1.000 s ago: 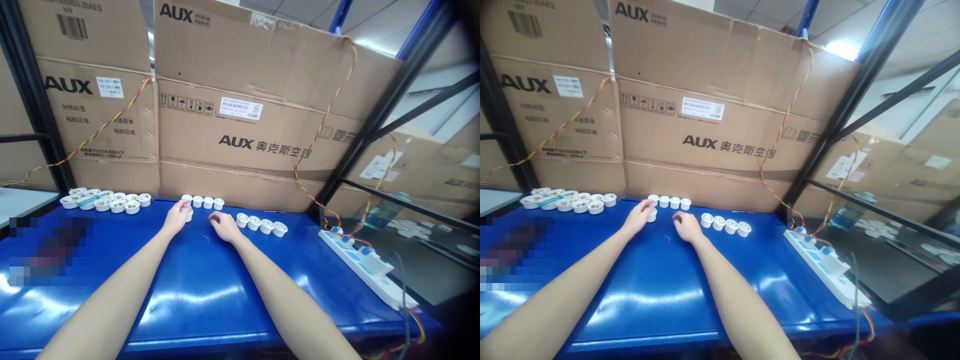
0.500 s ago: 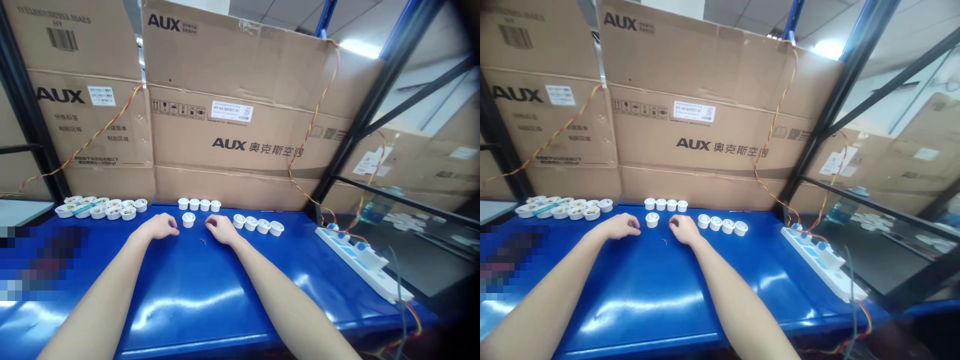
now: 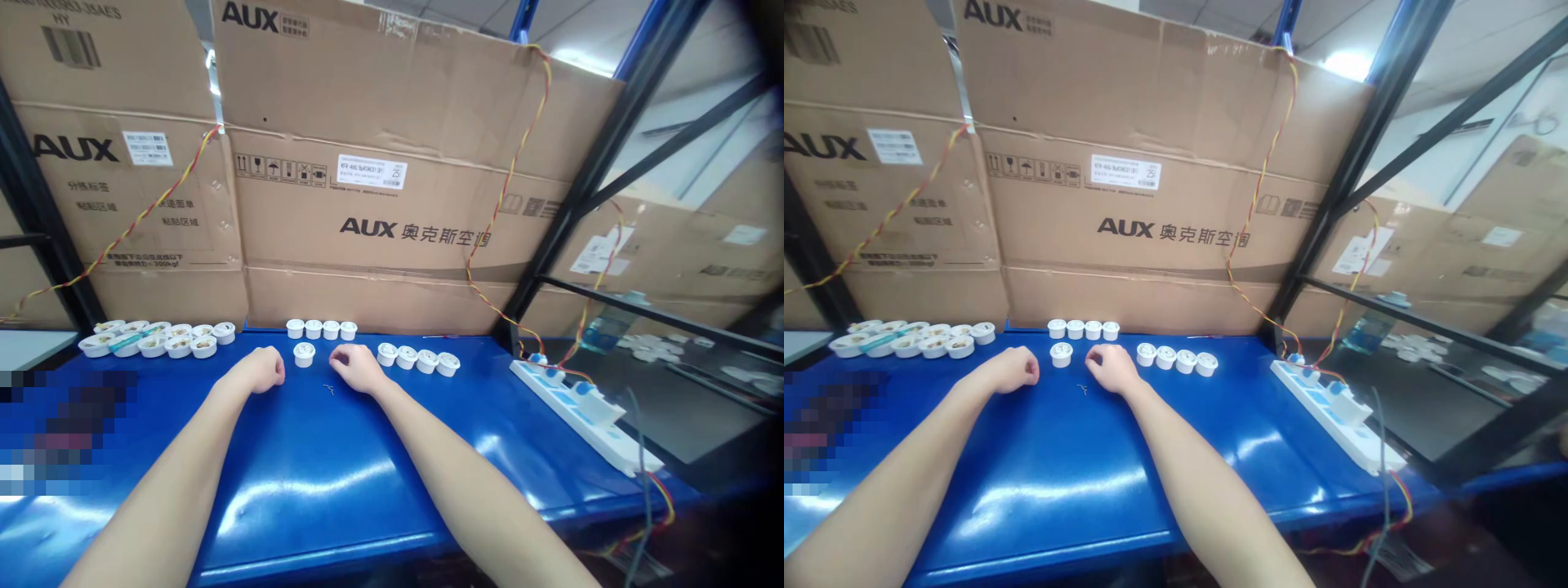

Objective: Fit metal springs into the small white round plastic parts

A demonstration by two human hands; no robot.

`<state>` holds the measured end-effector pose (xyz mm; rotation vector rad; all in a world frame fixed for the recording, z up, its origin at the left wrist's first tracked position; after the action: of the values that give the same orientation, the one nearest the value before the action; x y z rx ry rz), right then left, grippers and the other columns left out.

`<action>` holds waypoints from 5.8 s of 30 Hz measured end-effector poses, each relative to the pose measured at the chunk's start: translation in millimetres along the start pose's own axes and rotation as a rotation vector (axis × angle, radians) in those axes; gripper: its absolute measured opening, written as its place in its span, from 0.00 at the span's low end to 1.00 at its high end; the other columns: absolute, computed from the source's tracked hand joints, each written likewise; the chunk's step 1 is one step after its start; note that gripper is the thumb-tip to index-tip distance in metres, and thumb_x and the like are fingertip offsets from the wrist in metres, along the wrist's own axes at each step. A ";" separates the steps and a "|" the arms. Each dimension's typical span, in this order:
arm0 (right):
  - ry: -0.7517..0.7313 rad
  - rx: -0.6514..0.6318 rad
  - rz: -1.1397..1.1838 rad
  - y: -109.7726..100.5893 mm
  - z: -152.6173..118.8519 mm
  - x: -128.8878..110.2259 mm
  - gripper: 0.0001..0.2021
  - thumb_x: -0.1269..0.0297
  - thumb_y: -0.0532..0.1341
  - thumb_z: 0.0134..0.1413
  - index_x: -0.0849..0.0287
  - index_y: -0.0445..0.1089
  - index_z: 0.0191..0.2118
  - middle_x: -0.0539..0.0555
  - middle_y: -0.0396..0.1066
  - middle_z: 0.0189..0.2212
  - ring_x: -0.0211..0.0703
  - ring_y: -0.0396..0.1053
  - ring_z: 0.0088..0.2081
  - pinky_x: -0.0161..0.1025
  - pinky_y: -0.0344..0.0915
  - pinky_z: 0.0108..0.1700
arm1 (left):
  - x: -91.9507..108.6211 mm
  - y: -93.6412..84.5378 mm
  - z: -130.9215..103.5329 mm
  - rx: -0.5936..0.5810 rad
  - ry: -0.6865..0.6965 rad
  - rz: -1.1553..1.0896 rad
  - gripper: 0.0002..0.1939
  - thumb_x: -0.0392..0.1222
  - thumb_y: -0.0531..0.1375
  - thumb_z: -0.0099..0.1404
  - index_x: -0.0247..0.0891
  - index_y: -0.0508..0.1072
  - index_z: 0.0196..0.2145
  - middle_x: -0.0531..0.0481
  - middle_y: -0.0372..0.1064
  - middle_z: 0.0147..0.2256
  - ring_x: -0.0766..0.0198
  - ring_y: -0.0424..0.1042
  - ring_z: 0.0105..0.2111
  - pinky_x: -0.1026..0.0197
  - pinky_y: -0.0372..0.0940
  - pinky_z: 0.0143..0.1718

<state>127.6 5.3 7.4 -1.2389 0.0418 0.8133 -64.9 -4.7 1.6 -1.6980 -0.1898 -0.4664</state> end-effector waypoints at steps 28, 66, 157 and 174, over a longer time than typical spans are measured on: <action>-0.265 -0.018 0.131 -7.0 -5.2 -31.5 0.07 0.67 0.59 0.56 0.55 0.76 0.37 0.51 0.76 0.36 0.38 0.70 0.36 0.32 0.61 0.40 | 39.6 38.1 5.9 -0.132 0.068 -0.871 0.13 0.49 0.60 0.51 0.35 0.70 0.28 0.55 0.60 0.23 0.70 0.60 0.24 0.69 0.46 0.20; -0.074 0.066 -0.154 -12.8 -4.8 -26.5 0.07 0.62 0.56 0.58 0.58 0.69 0.35 0.52 0.72 0.29 0.40 0.67 0.29 0.33 0.55 0.33 | 60.2 8.7 -5.5 0.519 0.493 -0.121 0.21 0.37 0.60 0.57 0.44 0.71 0.49 0.49 0.72 0.47 0.56 0.69 0.48 0.57 0.64 0.50; 0.178 -0.088 -0.699 -0.3 42.8 28.7 0.20 0.62 0.56 0.56 0.59 0.64 0.54 0.64 0.66 0.52 0.56 0.61 0.53 0.49 0.51 0.55 | 5.2 11.2 18.5 0.586 0.189 -0.421 0.27 0.41 0.58 0.60 0.45 0.58 0.57 0.51 0.72 0.36 0.59 0.72 0.36 0.59 0.65 0.40; -0.281 -0.258 -0.073 -1.7 -13.0 -29.8 0.08 0.64 0.60 0.55 0.54 0.76 0.39 0.50 0.76 0.36 0.42 0.71 0.38 0.36 0.63 0.43 | 19.8 18.3 16.5 0.486 0.328 -0.307 0.22 0.45 0.58 0.62 0.46 0.64 0.54 0.47 0.63 0.55 0.53 0.63 0.55 0.51 0.61 0.54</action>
<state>112.1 -21.5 17.3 -1.3476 -0.3437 0.9432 -36.8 5.3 -8.8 -1.1014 -0.2984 -0.8447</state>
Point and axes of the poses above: each hand's wrist, its own z-axis towards the middle knuckle, its own y-axis out of the palm, x = y × z, the point moved 7 cm from there along z, towards the middle knuckle
